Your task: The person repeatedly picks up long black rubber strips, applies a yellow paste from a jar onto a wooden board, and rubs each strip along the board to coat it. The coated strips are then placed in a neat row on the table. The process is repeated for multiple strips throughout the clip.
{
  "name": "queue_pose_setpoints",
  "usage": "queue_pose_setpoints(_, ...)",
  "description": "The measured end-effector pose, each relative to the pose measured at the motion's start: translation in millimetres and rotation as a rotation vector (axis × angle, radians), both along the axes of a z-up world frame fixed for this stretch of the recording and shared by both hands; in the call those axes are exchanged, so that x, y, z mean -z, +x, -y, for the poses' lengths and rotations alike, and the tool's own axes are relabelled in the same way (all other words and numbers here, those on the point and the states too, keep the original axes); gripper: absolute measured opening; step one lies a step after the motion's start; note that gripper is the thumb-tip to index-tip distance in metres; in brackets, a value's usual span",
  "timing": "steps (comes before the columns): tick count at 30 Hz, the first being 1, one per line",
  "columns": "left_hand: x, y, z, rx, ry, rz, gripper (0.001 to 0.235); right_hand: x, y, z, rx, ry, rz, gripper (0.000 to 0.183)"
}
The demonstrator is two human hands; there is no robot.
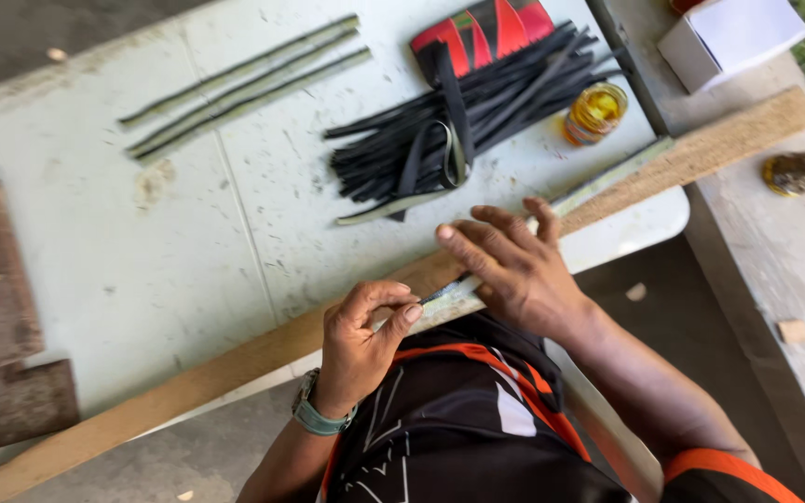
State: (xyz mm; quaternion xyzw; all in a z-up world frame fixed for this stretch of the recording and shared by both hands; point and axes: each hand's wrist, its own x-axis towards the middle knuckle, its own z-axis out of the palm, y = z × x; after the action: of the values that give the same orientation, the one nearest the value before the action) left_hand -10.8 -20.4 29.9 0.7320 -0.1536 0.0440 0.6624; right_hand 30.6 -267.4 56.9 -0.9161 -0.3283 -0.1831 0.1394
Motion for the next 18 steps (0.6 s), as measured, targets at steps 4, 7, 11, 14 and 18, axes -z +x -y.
queue_pose_setpoints(4,-4,15,-30,0.032,-0.115,-0.036,0.021,-3,27,12,0.081,-0.007,0.152,0.087)
queue_pose_setpoints(7,-3,28,-65,-0.069,-0.089,-0.015,0.026,-3,50,25,0.071,0.008,0.239,0.090)
queue_pose_setpoints(11,-5,58,-113,-0.210,0.080,0.104,0.028,-1,93,26,0.096,-0.024,0.283,0.097)
queue_pose_setpoints(14,-6,83,-141,-0.304,0.205,0.102,0.030,-4,129,13,0.126,-0.033,0.286,0.100)
queue_pose_setpoints(18,-3,126,-169,-0.367,0.255,0.118,0.031,-8,180,-15,0.121,-0.007,0.255,0.098)
